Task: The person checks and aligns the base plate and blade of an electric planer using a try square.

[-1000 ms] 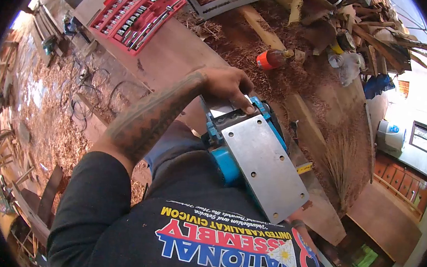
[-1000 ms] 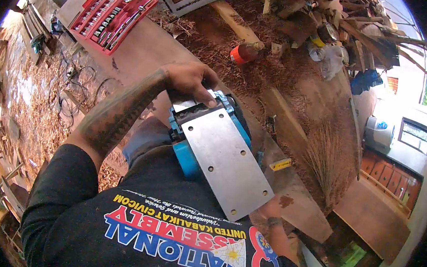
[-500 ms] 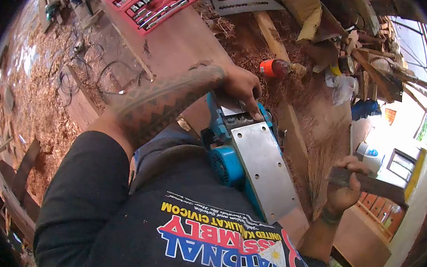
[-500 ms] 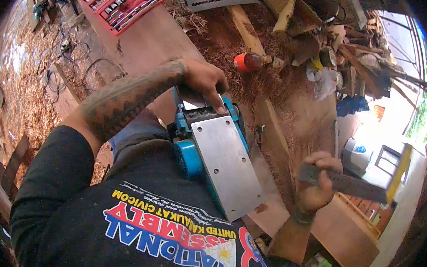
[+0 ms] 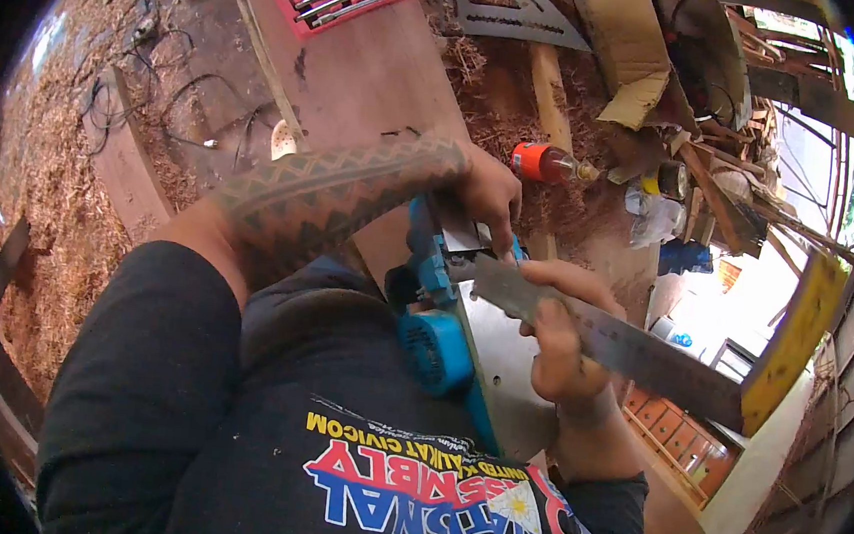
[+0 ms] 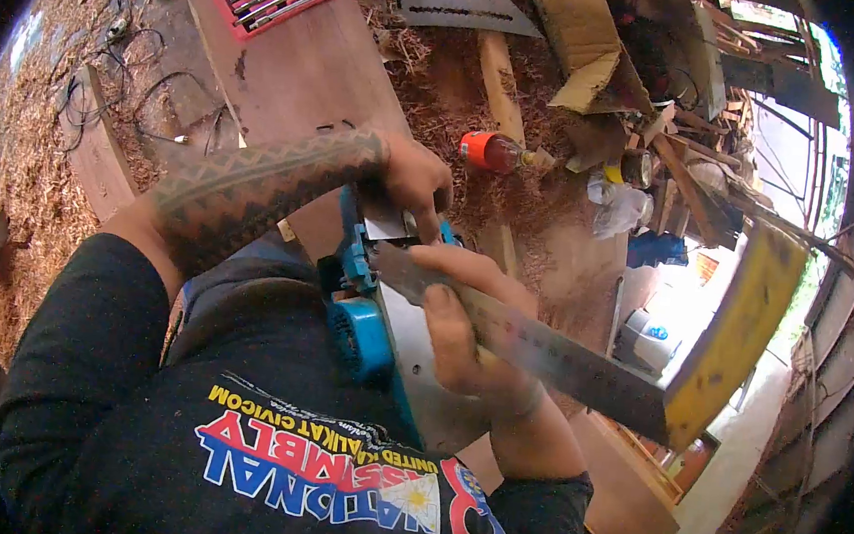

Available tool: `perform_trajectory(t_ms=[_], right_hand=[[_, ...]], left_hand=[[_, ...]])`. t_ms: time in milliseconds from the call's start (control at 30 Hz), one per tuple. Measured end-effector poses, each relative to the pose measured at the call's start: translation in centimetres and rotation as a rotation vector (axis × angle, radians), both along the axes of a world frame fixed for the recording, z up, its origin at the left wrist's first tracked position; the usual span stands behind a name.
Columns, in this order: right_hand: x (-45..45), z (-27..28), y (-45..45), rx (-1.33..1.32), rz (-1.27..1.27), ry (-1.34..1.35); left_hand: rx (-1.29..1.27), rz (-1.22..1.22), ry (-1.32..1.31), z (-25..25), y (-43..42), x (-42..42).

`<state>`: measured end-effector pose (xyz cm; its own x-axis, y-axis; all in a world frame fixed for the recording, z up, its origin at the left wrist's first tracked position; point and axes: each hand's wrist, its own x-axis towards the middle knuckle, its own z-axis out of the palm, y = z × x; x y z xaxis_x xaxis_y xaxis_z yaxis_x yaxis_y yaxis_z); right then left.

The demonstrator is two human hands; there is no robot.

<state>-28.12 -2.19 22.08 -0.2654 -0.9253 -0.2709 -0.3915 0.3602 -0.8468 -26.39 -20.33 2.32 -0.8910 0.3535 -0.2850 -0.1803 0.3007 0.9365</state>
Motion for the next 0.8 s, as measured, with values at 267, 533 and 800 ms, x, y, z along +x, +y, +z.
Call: perform_trajectory(t_ms=[267,533,800], right_hand=[[0.3,-3.5,-1.4,-0.288,0.383,0.411],[0.3,-4.4,-0.6,-0.289,0.438,0.426],[0.8,-4.7,0.3,-0.192,0.355,0.423]], left_hand=[[0.002,-0.020,-0.057,1.0,-0.2,0.6],[-0.015,-0.072,-0.051,-0.4,0.4,-0.8],[0.013,-0.086,-0.064,-0.7,0.5,-0.9]])
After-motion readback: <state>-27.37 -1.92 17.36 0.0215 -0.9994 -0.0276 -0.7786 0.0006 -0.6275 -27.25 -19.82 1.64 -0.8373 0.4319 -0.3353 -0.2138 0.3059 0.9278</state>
